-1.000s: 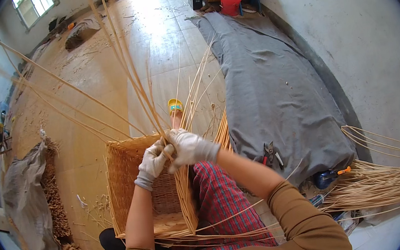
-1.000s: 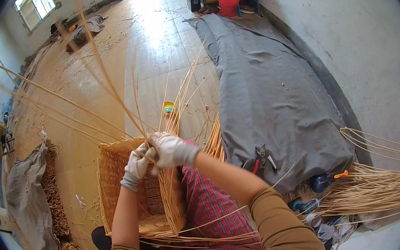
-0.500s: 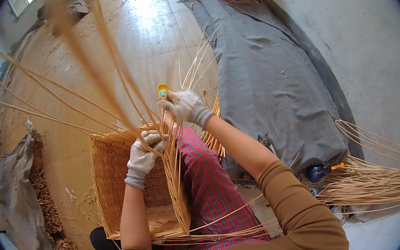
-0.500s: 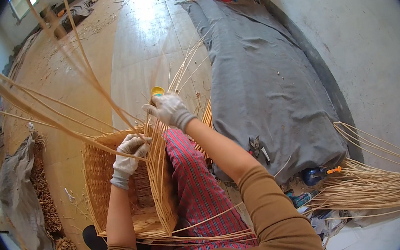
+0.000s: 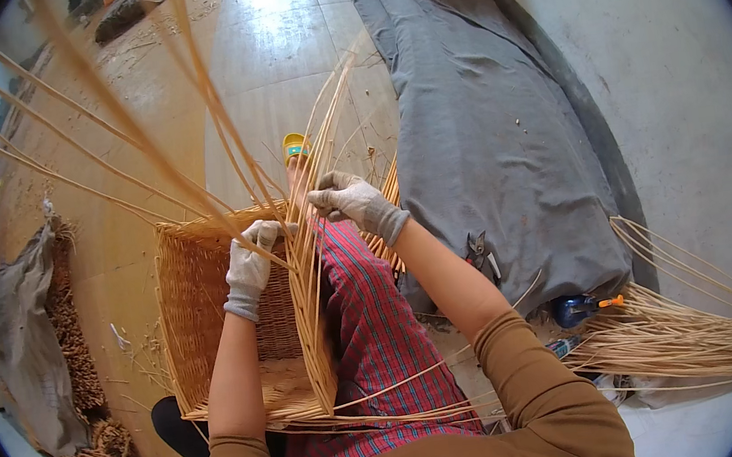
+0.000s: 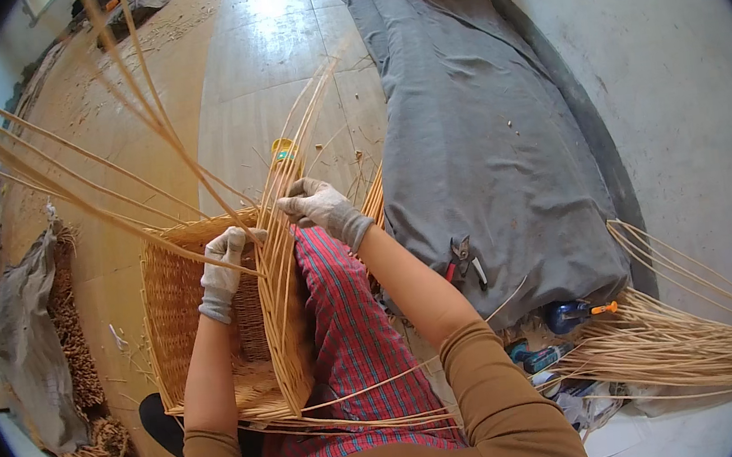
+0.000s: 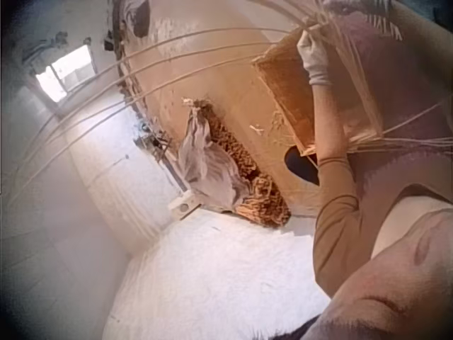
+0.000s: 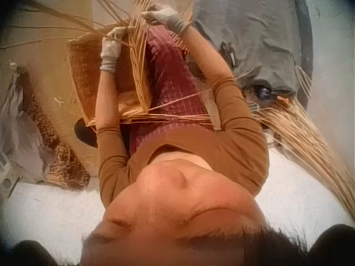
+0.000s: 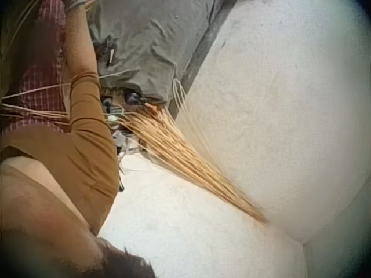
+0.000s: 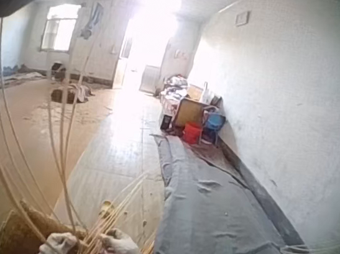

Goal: Using a power drill and hand-weaving techniques to construct a tall rectangular wicker basket.

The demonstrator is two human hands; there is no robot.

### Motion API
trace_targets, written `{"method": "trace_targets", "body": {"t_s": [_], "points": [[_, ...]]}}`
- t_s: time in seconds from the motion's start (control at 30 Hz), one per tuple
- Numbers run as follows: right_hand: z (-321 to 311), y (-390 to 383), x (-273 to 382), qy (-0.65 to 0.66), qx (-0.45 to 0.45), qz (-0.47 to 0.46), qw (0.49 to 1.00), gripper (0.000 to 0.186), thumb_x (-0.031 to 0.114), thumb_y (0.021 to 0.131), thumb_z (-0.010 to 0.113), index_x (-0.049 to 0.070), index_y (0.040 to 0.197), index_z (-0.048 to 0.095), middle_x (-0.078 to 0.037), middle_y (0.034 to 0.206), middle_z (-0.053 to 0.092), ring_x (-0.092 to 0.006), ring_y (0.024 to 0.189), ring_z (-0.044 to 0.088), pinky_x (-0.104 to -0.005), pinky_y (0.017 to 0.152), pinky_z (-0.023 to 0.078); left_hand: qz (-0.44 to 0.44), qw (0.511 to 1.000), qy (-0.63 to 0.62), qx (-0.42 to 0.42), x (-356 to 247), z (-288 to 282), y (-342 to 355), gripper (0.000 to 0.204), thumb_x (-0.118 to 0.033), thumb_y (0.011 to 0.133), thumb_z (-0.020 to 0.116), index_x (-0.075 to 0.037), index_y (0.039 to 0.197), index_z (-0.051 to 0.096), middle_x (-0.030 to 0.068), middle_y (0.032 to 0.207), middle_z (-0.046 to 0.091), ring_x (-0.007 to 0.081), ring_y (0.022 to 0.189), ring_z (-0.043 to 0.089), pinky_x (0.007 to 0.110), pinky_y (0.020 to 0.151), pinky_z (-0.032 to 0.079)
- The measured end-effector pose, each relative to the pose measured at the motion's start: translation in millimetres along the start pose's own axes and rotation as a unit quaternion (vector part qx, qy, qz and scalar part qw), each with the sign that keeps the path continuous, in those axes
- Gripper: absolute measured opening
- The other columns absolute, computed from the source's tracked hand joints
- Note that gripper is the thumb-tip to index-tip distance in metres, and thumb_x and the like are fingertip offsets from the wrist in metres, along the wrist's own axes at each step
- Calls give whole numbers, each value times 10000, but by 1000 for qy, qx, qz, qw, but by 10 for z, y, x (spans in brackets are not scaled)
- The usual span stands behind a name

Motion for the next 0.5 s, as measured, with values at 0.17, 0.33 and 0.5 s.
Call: {"method": "trace_targets", "body": {"t_s": [0.17,0.33,0.5], "points": [[119,-208,587,-129,68,-99,984,238,155,831,795,48,980,643,-16,830,664,-132,764,631,-295,726,538,41,999,-5,25,-23,-8,-17,446,-414,988,585,6,1043,723,54,994,707,130,929,630,291,866,492],[700,-600,909,-448,-35,-546,707,421,116,686,820,153,1090,709,-128,1181,641,-335,1097,584,-435,965,468,110,992,52,38,-62,28,-59,232,-192,936,692,-13,1084,704,22,1012,657,111,894,609,260,813,514],[774,-455,734,-401,-101,-567,712,543,182,860,700,148,1380,551,-145,1307,560,-333,1107,591,-440,955,479,108,994,-15,-1,-266,111,-154,266,-29,879,703,-65,1142,690,25,963,642,140,887,638,293,792,542]]}}
Point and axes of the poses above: each hand's wrist, its own y-axis towards the middle knuckle, its own z-axis out of the palm, x = y × z, the point moved 3 cm from there along y, towards the middle knuckle
